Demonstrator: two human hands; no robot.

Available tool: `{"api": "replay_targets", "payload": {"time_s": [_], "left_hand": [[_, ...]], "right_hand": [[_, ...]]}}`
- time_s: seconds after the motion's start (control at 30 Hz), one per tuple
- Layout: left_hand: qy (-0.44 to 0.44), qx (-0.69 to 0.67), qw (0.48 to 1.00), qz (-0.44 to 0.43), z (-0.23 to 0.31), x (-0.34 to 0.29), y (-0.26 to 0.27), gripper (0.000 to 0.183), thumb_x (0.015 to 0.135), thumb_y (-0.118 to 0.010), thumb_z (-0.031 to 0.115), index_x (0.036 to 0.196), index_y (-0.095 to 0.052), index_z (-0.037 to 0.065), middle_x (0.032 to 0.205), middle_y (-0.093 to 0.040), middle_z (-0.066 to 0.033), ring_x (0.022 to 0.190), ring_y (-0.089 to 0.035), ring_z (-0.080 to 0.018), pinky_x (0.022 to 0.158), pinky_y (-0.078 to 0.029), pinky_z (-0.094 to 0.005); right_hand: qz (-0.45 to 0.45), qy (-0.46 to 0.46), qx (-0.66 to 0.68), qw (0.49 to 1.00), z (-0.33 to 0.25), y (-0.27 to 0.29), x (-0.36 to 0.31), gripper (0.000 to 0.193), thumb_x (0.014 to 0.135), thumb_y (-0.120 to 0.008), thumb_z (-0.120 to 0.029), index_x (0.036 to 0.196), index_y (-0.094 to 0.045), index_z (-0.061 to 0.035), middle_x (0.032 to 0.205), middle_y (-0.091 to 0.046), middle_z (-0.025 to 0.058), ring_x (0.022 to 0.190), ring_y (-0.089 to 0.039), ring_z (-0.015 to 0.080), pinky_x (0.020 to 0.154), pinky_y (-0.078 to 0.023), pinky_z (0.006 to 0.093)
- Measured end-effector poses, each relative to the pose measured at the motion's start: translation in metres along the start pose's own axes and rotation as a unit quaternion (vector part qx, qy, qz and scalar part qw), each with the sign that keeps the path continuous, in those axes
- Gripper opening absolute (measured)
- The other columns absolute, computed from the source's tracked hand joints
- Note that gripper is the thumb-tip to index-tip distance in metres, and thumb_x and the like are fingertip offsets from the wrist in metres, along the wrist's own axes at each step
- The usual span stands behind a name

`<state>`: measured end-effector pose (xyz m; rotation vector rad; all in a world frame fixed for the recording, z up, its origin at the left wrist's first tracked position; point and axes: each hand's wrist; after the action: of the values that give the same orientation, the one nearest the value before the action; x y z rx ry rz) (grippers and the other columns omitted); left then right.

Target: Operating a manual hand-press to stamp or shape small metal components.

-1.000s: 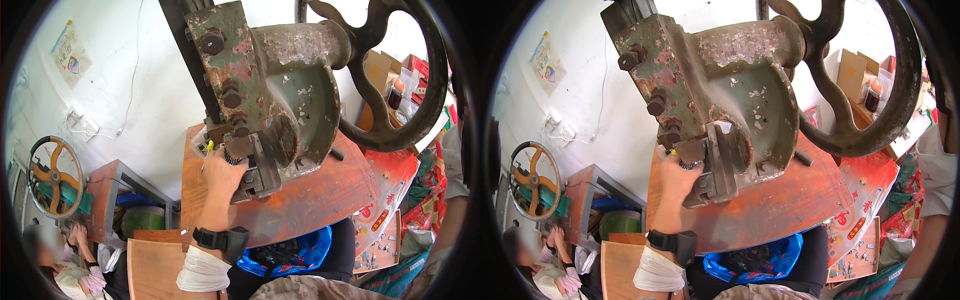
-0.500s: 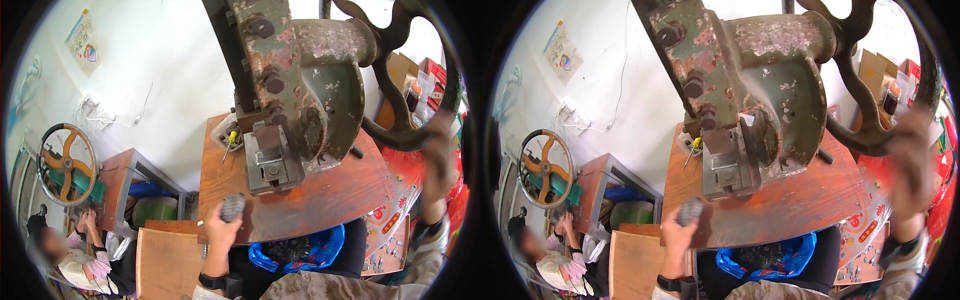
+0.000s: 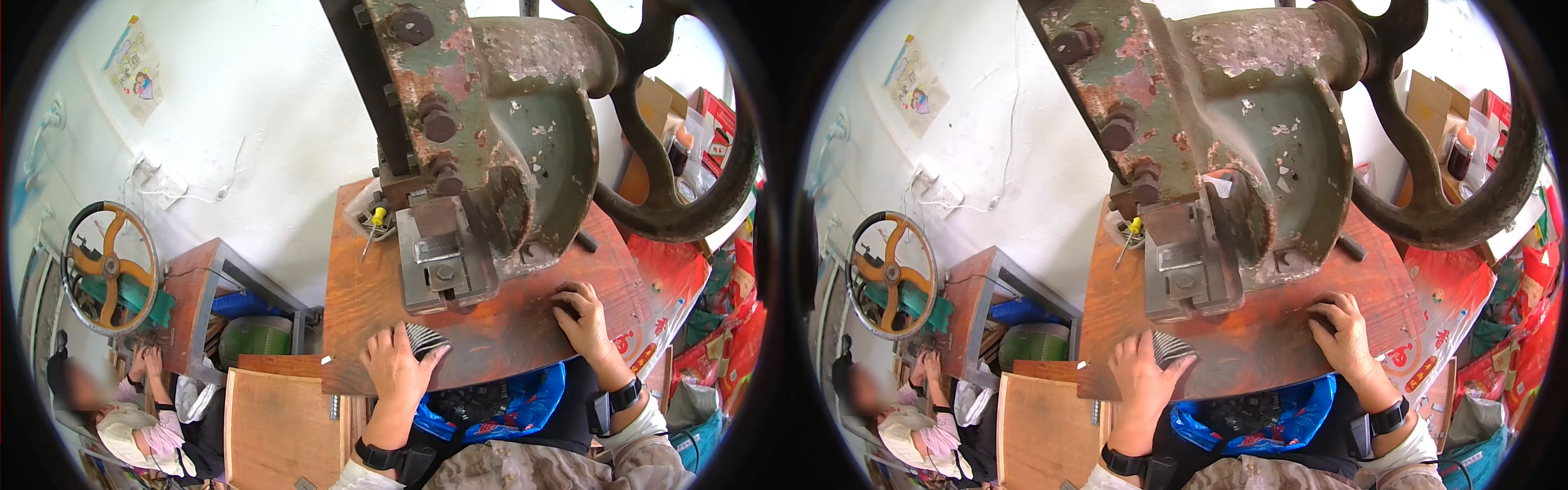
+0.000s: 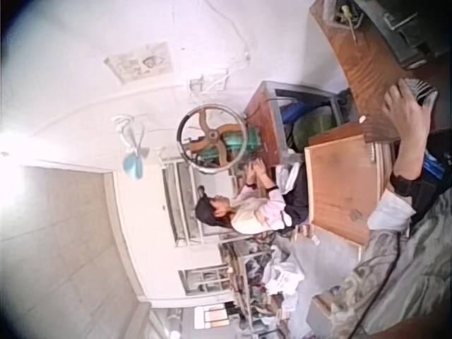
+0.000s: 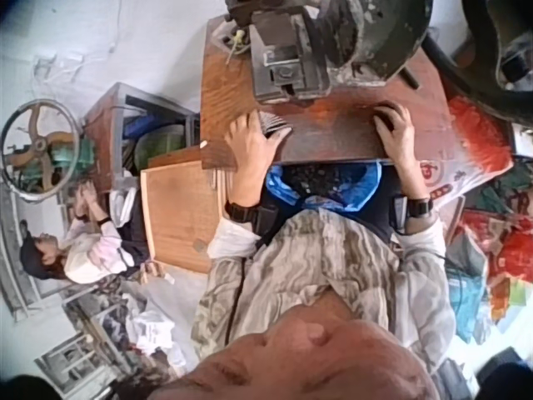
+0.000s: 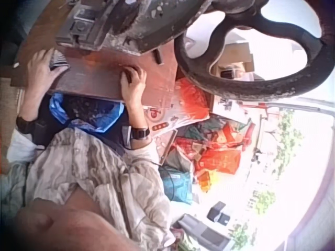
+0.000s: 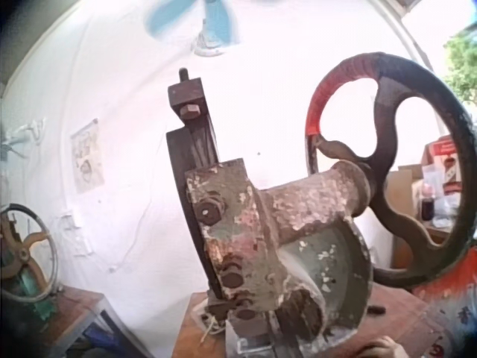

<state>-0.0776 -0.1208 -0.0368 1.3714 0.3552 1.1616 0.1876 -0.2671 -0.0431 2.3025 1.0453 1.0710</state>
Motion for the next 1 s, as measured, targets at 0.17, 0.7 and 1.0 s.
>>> {"api": "replay_targets", "payload": {"time_s": [0.17,0.7,1.0], "left_hand": [[0.022,-0.014,0.999,0.026,-0.007,0.012,-0.01,0.055,0.069,-0.075,0.043,0.098,-0.06,-0.001,0.089,-0.059,-0.0146,0.085,-0.055,-0.0339,0.074,-0.043,-0.0442],[0.314,-0.891,0.298,-0.135,-0.025,-0.035,0.029,0.06,0.086,-0.043,0.063,0.095,-0.059,0.006,0.082,-0.049,-0.0045,0.071,-0.043,-0.019,0.062,-0.035,-0.0325],[0.372,-0.681,0.483,-0.405,0.023,-0.113,-0.063,0.049,0.092,-0.053,0.044,0.108,-0.062,-0.002,0.095,-0.064,-0.0096,0.084,-0.058,-0.015,0.076,-0.047,-0.0292]], "right_hand": [[0.028,-0.011,0.008,1.0,0.004,0.0,-0.003,0.019,0.071,-0.064,0.0,0.09,-0.064,-0.0005,0.102,-0.059,0.0139,0.1,-0.054,0.0321,0.086,-0.046,0.0388],[0.018,0.018,-0.017,1.0,0.0,-0.003,-0.004,0.018,0.071,-0.063,-0.001,0.088,-0.065,0.0003,0.098,-0.059,0.0145,0.097,-0.054,0.0332,0.083,-0.046,0.0392],[0.022,0.052,-0.067,0.996,-0.003,-0.006,-0.006,0.018,0.07,-0.064,-0.002,0.088,-0.064,-0.0005,0.099,-0.06,0.0151,0.097,-0.054,0.0343,0.085,-0.046,0.04]]}}
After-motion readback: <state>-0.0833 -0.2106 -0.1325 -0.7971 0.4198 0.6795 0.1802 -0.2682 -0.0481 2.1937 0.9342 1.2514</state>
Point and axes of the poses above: each hand's wrist, its own x-axis towards the middle knuckle, its own y-axis out of the back of the hand, z = x × y
